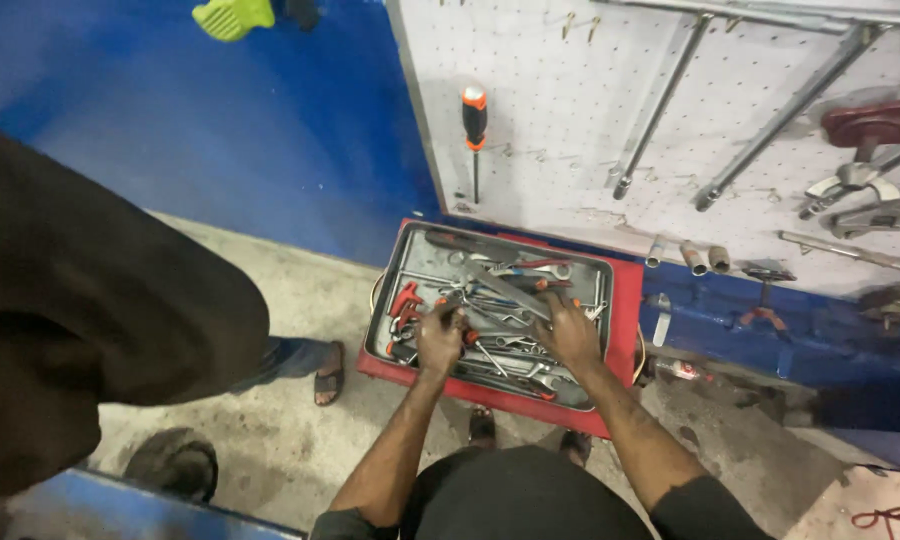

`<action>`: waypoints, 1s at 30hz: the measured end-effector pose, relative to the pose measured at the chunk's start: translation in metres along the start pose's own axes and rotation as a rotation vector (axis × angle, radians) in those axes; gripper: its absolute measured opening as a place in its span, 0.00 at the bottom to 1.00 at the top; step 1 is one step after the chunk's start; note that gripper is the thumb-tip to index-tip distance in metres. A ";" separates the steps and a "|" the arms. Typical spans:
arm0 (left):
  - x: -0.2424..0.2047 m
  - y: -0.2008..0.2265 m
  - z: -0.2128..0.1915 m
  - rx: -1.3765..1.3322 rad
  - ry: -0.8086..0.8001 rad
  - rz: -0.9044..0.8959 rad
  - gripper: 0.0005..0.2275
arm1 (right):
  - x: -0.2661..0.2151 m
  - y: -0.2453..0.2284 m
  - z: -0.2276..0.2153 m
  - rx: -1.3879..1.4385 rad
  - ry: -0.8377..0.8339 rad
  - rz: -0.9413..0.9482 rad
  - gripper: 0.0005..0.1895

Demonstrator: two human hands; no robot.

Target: The person organizes various hand tools from a red metal tray onto a white pegboard wall. They pick up wrenches, screwdrivers, pliers, and other implements, arranging them by type and size on the hooks.

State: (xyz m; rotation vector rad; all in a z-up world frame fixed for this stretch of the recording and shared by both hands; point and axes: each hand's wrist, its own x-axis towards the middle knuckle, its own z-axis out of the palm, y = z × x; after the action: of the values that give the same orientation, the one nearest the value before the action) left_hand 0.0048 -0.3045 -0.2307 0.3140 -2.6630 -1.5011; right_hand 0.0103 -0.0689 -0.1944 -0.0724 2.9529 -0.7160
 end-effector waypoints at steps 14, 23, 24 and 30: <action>-0.019 0.277 0.018 -0.718 -0.258 0.422 0.17 | -0.042 -0.019 -0.125 0.578 0.637 -0.060 0.10; -0.050 0.462 0.027 -0.712 -0.372 0.730 0.15 | -0.054 -0.020 -0.301 0.707 0.938 -0.159 0.13; -0.056 0.482 0.027 -0.720 -0.354 0.775 0.14 | -0.056 -0.026 -0.316 0.734 0.971 -0.176 0.13; -0.044 0.536 0.036 -0.785 -0.342 0.897 0.14 | -0.061 -0.035 -0.383 0.832 1.056 -0.254 0.12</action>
State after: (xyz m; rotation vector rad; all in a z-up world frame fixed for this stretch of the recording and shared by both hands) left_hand -0.0349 0.0047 0.2096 -1.0796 -1.6651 -2.0835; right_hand 0.0291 0.0781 0.1659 0.0089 3.1270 -2.6203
